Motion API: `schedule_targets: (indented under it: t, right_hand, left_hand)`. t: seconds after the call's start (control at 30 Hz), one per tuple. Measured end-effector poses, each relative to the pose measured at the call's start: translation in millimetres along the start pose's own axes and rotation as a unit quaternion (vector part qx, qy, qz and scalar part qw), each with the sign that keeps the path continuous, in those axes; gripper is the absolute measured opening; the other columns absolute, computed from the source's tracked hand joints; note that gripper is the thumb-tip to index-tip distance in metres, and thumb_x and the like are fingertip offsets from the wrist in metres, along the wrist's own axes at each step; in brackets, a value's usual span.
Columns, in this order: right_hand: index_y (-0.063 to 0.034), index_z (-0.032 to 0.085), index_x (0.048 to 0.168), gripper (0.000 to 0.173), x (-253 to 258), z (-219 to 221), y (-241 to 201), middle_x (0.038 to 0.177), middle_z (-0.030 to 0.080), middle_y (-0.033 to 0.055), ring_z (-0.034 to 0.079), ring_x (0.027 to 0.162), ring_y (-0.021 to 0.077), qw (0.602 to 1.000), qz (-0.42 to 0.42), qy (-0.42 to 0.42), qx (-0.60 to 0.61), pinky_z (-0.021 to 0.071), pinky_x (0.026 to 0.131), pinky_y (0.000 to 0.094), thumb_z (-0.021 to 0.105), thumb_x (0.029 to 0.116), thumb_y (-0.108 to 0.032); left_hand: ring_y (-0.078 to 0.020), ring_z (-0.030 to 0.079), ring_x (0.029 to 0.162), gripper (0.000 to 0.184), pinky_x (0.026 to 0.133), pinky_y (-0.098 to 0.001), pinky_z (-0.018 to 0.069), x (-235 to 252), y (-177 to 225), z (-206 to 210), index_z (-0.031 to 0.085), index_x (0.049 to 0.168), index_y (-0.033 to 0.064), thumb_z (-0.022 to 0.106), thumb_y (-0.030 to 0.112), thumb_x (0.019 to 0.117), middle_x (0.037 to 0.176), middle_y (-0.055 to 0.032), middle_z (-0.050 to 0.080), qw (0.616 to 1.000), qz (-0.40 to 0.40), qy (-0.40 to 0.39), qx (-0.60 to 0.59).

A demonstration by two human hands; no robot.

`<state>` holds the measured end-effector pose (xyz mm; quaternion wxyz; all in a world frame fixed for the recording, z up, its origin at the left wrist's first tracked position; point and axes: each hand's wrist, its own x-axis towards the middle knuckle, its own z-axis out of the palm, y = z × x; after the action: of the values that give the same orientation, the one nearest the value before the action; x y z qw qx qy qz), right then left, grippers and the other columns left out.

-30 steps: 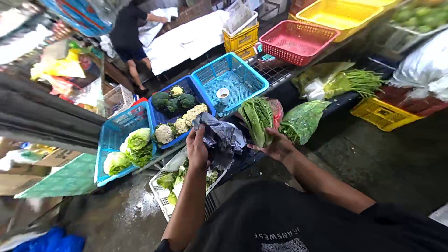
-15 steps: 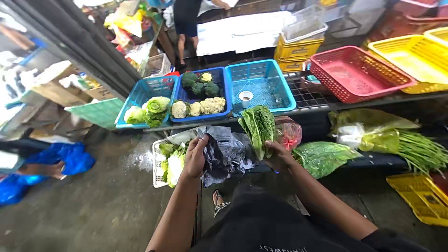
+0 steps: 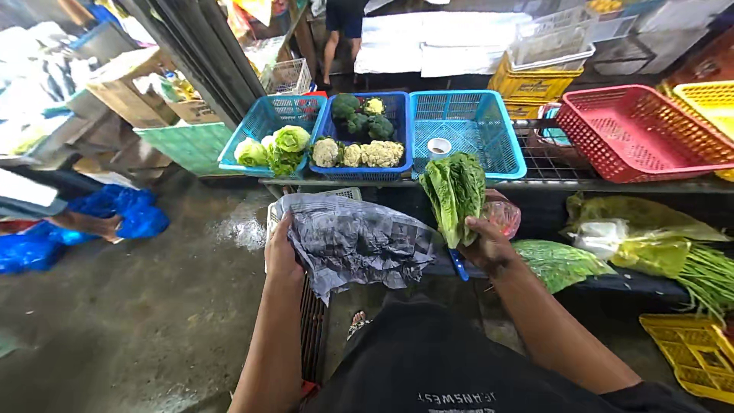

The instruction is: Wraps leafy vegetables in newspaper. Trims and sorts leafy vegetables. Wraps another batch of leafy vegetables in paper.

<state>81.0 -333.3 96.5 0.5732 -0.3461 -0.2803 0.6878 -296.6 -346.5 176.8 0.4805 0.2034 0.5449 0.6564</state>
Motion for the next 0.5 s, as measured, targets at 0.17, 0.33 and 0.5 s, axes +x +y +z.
schedule_targets:
  t: [0.17, 0.33, 0.5]
  right_hand:
    - [-0.0004, 0.037, 0.146, 0.056, 0.8, 50.5, 26.1, 0.119, 0.065, 0.0180, 0.070, 0.101, 0.0269, 0.987, -0.001, 0.146, -0.072, 0.0627, 0.086, 0.0466, 0.065, 0.0994, -0.013]
    - [0.0003, 0.036, 0.146, 0.055, -1.6, 111.1, 62.6, 0.112, 0.067, 0.0177, 0.071, 0.094, 0.0261, 0.990, 0.009, 0.127, -0.060, 0.0634, 0.080, 0.0450, 0.062, 0.1001, -0.016]
    - [-0.0027, 0.052, 0.125, 0.020, -7.5, 154.3, 89.3, 0.099, 0.069, 0.0094, 0.070, 0.089, 0.0178, 0.994, -0.042, 0.099, 0.022, 0.0613, 0.080, 0.0376, 0.043, 0.1075, -0.009]
  left_hand:
    - [-0.0134, 0.072, 0.084, 0.028, 0.077, -0.0360, 0.0626, 19.8, 25.5, -5.7, 0.066, 0.109, 0.0070, 0.047, 0.027, 0.1104, 0.090, -0.0033, 0.072, 0.991, 0.109, -0.010, 0.072]
    - [-0.0103, 0.068, 0.071, 0.022, 0.067, -0.0345, 0.0610, -3.3, 18.0, 25.8, 0.067, 0.112, 0.0022, 0.053, 0.018, 0.1050, 0.085, -0.0025, 0.070, 0.895, 0.276, -0.206, 0.282]
    - [-0.0158, 0.069, 0.101, 0.047, 0.085, -0.0378, 0.0597, -13.0, -20.8, 45.6, 0.067, 0.134, 0.0104, 0.046, 0.042, 0.1066, 0.136, -0.0098, 0.064, 0.736, 0.315, -0.455, 0.389]
